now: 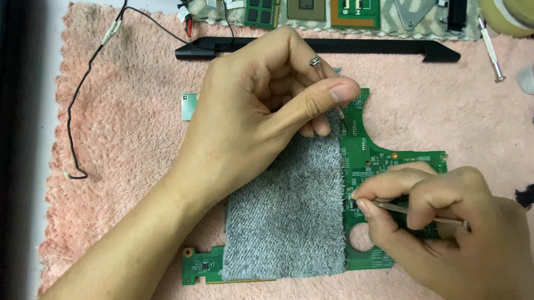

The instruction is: The person uses a metal probe to touch and adjust small components on a green circuit board while holding it steady with a cloth. The hands repeatedly probe specific areas of the board throughout the clip.

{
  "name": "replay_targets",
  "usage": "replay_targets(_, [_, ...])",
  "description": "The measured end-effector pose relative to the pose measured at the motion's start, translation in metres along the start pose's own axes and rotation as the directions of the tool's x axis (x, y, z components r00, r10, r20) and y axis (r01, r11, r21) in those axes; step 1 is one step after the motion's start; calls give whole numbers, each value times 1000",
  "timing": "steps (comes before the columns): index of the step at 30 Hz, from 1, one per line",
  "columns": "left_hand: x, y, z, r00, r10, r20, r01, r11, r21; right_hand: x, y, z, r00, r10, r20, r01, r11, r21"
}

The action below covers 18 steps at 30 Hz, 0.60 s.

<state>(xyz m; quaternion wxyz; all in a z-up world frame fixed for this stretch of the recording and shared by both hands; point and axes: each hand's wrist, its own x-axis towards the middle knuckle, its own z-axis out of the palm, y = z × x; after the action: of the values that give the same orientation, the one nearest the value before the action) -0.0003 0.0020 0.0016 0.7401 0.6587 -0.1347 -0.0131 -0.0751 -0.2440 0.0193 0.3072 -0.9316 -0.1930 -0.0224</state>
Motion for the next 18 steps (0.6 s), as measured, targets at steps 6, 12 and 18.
replay_targets(6, [2, -7, 0, 1000, -1, -3, 1, 1000, -18, 8, 12, 9, 975, -203, -92, 221, 940, 259])
replay_targets(12, [1, -5, 0, 1000, -12, 0, 12, 999, -31, 0, 17, 4, 996, -80, -29, 84, 965, 247])
replay_targets(18, [1, -5, 0, 1000, -22, 2, 22, 1000, -21, 3, 18, 3, 994, -107, -11, 107, 970, 220])
